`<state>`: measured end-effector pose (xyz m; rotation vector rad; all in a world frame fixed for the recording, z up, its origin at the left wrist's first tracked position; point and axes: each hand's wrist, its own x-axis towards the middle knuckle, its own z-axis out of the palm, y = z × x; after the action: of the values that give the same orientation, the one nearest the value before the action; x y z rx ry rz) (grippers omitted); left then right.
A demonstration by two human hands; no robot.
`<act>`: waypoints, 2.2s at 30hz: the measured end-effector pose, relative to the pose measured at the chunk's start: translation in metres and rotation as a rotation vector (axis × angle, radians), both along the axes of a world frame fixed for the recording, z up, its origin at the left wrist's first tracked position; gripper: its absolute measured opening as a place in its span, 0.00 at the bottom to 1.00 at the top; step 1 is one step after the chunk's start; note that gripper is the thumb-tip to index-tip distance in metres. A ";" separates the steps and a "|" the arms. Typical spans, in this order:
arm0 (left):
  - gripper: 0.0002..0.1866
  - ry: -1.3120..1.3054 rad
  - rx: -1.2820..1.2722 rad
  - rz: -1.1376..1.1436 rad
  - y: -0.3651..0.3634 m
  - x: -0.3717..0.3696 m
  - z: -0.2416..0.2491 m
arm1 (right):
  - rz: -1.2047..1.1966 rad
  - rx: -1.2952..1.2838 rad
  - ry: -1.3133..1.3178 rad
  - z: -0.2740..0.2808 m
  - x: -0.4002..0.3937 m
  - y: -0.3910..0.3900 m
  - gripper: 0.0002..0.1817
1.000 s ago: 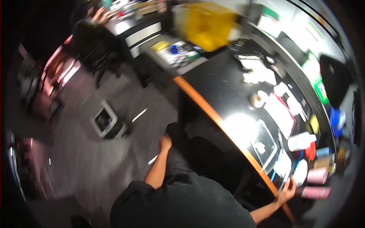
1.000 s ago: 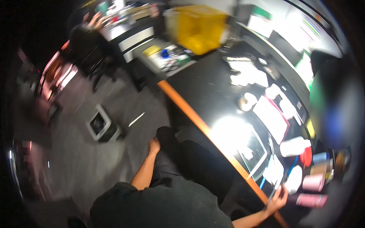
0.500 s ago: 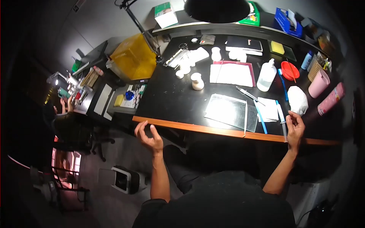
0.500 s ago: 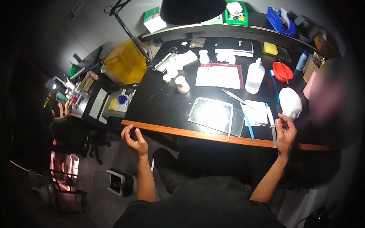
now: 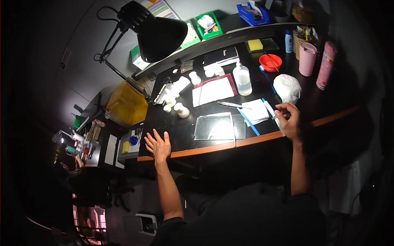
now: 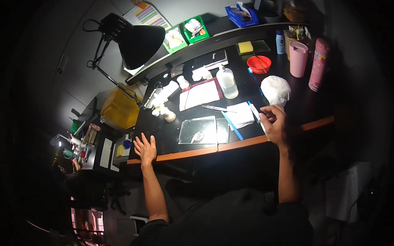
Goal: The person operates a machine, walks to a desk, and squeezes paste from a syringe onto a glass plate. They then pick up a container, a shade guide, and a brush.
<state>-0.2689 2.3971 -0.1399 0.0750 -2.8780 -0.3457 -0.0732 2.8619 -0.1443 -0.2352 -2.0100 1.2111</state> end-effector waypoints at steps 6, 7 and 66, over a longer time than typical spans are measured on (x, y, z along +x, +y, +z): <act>0.43 -0.095 -0.012 0.019 0.000 -0.002 0.001 | -0.031 0.102 -0.012 0.015 0.007 -0.011 0.11; 0.43 -0.113 -0.033 0.037 -0.002 -0.005 0.000 | -0.036 0.140 0.048 0.010 0.005 -0.011 0.11; 0.39 -0.087 0.015 0.032 -0.037 0.021 -0.020 | 0.077 0.161 -0.077 -0.034 -0.023 0.020 0.17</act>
<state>-0.2477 2.3606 -0.1597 0.1421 -2.9561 -0.3661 -0.0967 2.8824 -0.1784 -0.1271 -2.1887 1.0943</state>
